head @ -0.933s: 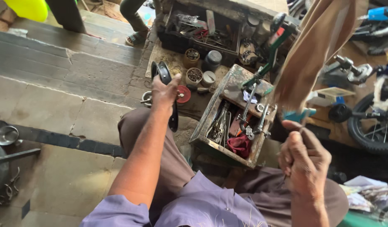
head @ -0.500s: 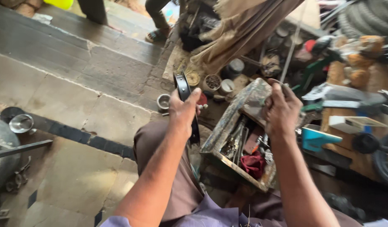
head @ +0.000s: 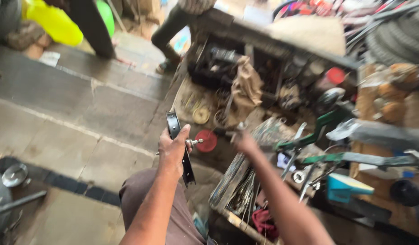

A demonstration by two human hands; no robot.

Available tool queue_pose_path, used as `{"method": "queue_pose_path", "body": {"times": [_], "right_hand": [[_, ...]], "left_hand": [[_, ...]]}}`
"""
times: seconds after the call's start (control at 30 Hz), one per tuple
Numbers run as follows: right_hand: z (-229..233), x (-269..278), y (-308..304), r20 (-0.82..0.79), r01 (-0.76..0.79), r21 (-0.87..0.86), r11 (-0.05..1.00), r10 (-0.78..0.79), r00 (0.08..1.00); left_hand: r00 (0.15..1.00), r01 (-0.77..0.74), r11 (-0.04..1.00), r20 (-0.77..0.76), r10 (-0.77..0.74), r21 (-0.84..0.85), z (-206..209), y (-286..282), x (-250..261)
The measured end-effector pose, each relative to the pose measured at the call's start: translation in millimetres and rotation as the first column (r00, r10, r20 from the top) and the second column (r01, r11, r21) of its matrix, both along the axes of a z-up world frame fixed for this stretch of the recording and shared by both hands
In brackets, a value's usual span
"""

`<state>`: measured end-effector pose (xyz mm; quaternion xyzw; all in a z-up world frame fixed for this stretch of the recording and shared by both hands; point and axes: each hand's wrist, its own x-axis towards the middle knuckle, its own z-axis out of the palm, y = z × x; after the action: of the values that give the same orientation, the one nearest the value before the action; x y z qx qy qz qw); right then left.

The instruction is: The person sits on the floor in a workshop and works on a bicycle wheel mounted on a truing stand. They use a spoke wrench to tighten and loosen the nipples on the wheel spokes, rotating the wheel periodically to check alignment.

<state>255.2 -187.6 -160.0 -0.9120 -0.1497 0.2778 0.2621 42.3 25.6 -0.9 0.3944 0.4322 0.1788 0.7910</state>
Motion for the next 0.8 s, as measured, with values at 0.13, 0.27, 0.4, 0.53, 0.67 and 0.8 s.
{"method": "queue_pose_path", "body": {"times": [0.13,0.27,0.4,0.53,0.67,0.8], "right_hand": [[40,-128,-57,-0.219,-0.013,0.114,0.993,0.038,0.975],[101,-208,-102,-0.414,0.020,0.331,0.943,0.126,0.901],[133,-254,-144,-0.385,0.172,0.315,0.933,-0.040,0.922],[132,-278,-159,-0.377,0.278,0.414,0.867,-0.115,0.919],[136,-310,-166,-0.369,0.361,0.497,0.789,-0.184,0.911],[181,-319,-155,-0.335,0.340,0.658,0.672,-0.143,0.931]], "left_hand": [[0.997,-0.013,0.995,0.073,0.006,0.099,1,-10,24],[0.999,0.053,0.973,-0.011,-0.052,0.224,6,-15,29],[0.993,0.099,0.967,0.033,-0.110,0.236,0,-25,1],[0.984,0.137,0.944,0.067,-0.164,0.299,23,-23,-15],[0.957,0.180,0.915,0.152,-0.248,0.360,43,-54,-58],[0.893,0.118,0.862,0.327,-0.309,0.492,83,-97,-111]]}}
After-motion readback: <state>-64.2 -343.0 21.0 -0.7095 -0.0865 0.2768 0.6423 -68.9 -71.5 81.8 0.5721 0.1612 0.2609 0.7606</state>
